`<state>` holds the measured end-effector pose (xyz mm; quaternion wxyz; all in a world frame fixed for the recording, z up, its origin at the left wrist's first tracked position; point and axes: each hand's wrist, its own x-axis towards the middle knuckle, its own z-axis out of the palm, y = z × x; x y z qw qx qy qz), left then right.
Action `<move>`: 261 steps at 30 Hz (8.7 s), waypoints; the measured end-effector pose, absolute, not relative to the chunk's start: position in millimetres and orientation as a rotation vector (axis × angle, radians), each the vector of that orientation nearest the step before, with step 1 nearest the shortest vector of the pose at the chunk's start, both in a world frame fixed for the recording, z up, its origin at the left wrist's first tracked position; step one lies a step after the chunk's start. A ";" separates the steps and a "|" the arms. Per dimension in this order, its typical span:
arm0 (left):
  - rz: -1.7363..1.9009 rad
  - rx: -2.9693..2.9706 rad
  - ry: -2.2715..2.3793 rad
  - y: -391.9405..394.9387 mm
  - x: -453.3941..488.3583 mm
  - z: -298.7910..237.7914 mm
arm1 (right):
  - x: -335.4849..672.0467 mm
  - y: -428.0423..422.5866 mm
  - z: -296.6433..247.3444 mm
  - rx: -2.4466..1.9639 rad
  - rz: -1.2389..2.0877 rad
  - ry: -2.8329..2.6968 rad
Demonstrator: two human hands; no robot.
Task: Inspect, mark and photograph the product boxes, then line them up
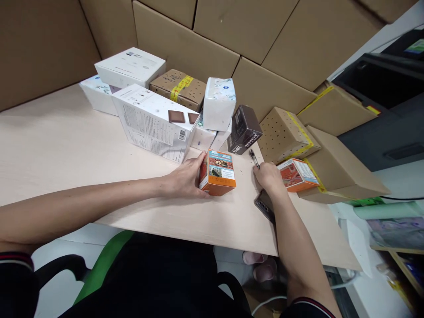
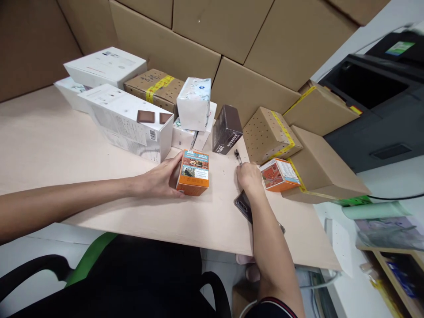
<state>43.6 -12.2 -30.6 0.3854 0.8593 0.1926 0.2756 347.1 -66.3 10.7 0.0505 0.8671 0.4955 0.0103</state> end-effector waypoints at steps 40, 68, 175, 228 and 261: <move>1.437 2.839 0.009 -35.7 36.7 -19.4 | 249.2 -102.7 34.8 2.927 -2.024 2.648; 1.372 2.859 -0.020 -35.3 36.0 -21.4 | 237.3 -103.3 31.5 2.721 -0.921 2.870; 1.220 2.843 0.015 -24.7 31.6 -30.7 | 215.8 -149.3 32.6 1.978 -3.462 1.371; 1.374 2.967 0.136 -28.0 31.4 -31.2 | 311.3 -192.3 38.7 2.626 -0.682 2.386; 1.165 2.812 -0.056 -29.8 27.4 -30.7 | 372.3 -60.2 36.6 3.120 0.204 1.943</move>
